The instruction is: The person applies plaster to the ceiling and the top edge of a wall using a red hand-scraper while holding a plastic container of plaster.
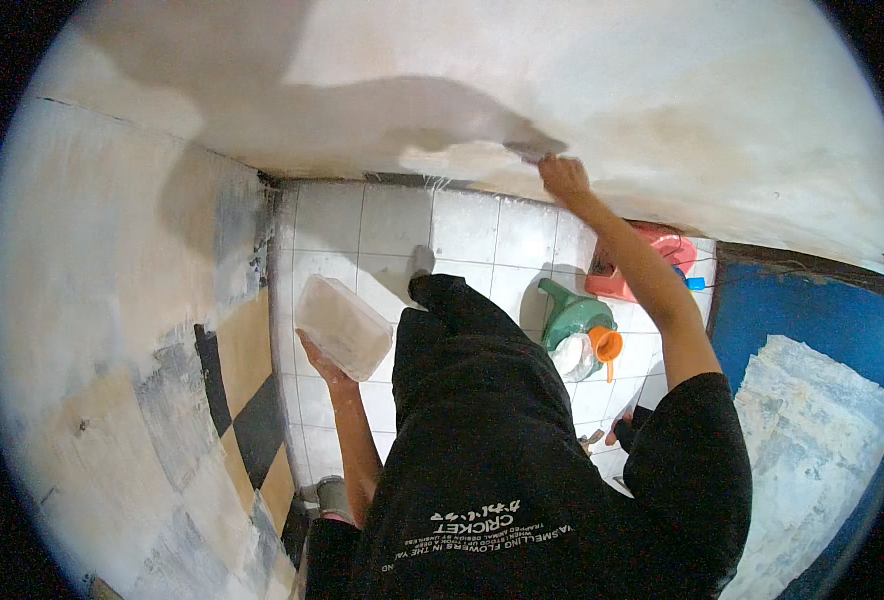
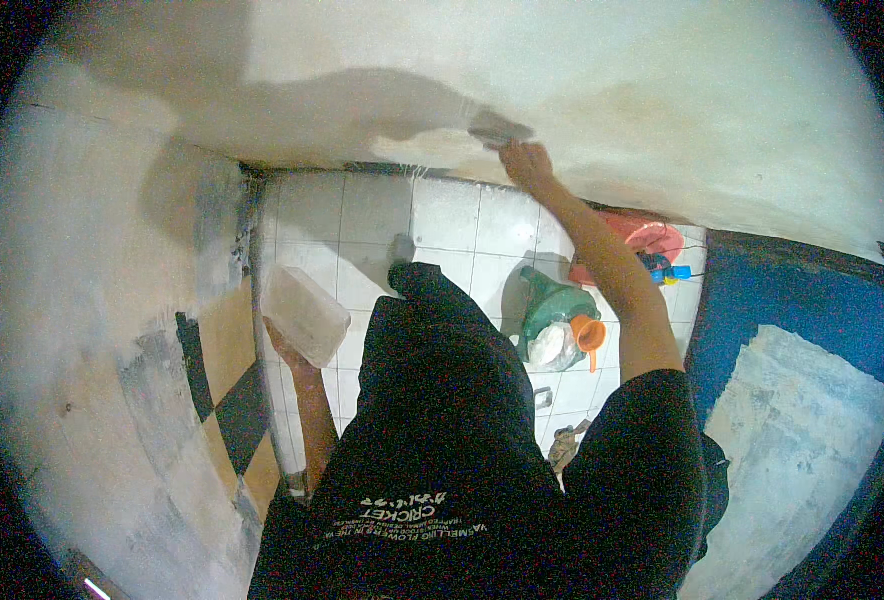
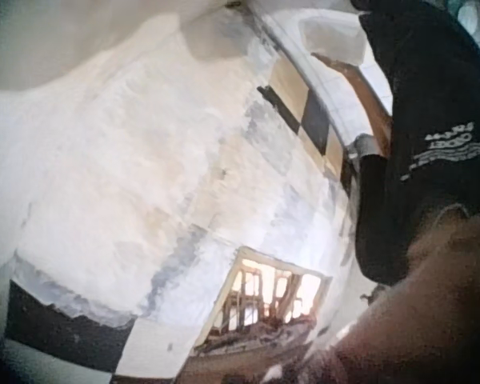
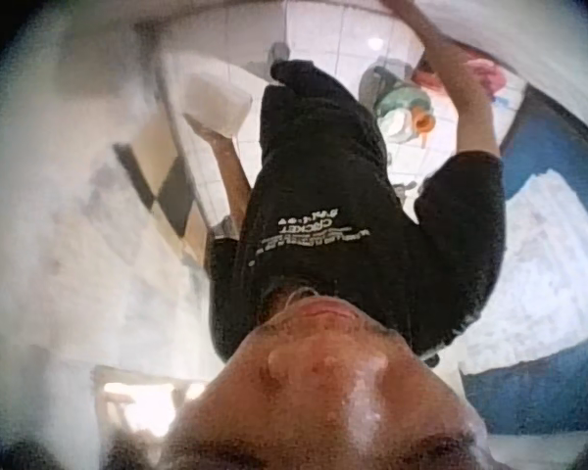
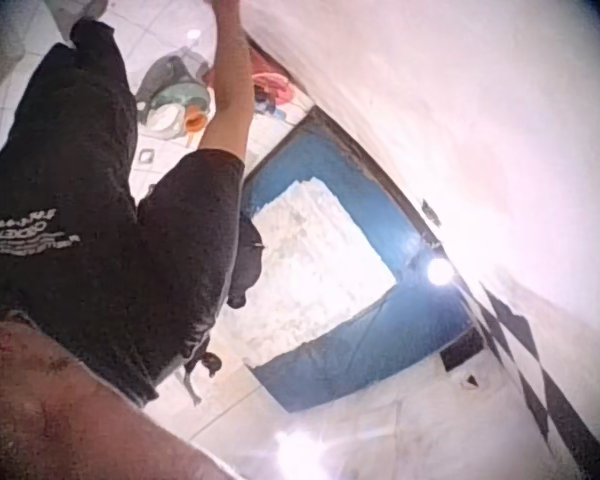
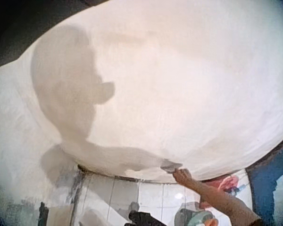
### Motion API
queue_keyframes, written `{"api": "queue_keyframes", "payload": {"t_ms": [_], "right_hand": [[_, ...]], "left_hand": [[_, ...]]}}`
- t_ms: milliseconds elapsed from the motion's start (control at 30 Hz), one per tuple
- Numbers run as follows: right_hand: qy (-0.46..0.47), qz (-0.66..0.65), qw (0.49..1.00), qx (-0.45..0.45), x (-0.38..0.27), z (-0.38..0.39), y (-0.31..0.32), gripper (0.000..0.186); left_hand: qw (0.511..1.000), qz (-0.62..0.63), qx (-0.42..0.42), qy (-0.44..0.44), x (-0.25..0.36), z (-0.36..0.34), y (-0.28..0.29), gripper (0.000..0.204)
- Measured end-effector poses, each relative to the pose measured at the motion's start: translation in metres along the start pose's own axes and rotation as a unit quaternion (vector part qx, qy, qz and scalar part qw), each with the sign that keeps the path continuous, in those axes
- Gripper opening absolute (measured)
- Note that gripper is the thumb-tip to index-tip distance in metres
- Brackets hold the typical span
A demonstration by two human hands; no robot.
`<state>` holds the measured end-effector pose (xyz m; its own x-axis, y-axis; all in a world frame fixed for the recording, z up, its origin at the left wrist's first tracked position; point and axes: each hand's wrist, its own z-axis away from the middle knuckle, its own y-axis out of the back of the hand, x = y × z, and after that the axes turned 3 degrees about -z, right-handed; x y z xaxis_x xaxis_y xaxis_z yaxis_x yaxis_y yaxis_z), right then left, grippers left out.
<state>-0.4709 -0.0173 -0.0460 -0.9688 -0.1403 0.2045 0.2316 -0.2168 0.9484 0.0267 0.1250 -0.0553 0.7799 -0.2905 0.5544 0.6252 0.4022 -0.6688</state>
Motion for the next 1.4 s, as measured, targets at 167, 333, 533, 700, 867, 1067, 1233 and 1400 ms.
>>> {"api": "queue_keyframes", "payload": {"t_ms": [167,333,533,700,867,1067,1233,1400], "right_hand": [[0.038,0.092,0.984,0.151,0.045,0.011,0.08,0.016],[0.066,0.041,0.942,0.327,0.039,0.073,0.22,0.005],[0.027,-0.018,0.983,0.178,0.026,0.084,0.153,0.012],[0.039,-0.042,0.998,0.012,-0.041,0.014,0.047,0.015],[0.097,0.06,0.982,0.152,-0.016,-0.016,0.044,0.017],[0.072,0.11,0.976,0.173,0.016,0.03,0.182,0.018],[0.079,-0.048,0.923,0.374,0.035,0.11,0.308,0.016],[-0.091,-0.45,0.863,0.214,0.031,0.152,0.23,0.032]], "left_hand": [[1.0,0.012,0.029,0.003,-0.021,0.04,0.021,0.062],[0.996,-0.022,0.056,-0.068,-0.069,0.06,0.076,0.063],[0.998,0.015,0.055,-0.009,-0.071,0.109,0.005,0.064],[0.999,0.032,0.033,-0.012,-0.068,0.136,0.008,0.064],[0.998,0.012,0.064,-0.013,-0.07,0.137,0.002,0.064],[0.999,0.033,0.036,0.003,-0.07,0.126,-0.009,0.062],[1.0,0.008,0.016,-0.021,-0.071,0.111,-0.028,0.062],[1.0,-0.012,0.013,-0.015,-0.066,0.097,-0.02,0.068]]}}
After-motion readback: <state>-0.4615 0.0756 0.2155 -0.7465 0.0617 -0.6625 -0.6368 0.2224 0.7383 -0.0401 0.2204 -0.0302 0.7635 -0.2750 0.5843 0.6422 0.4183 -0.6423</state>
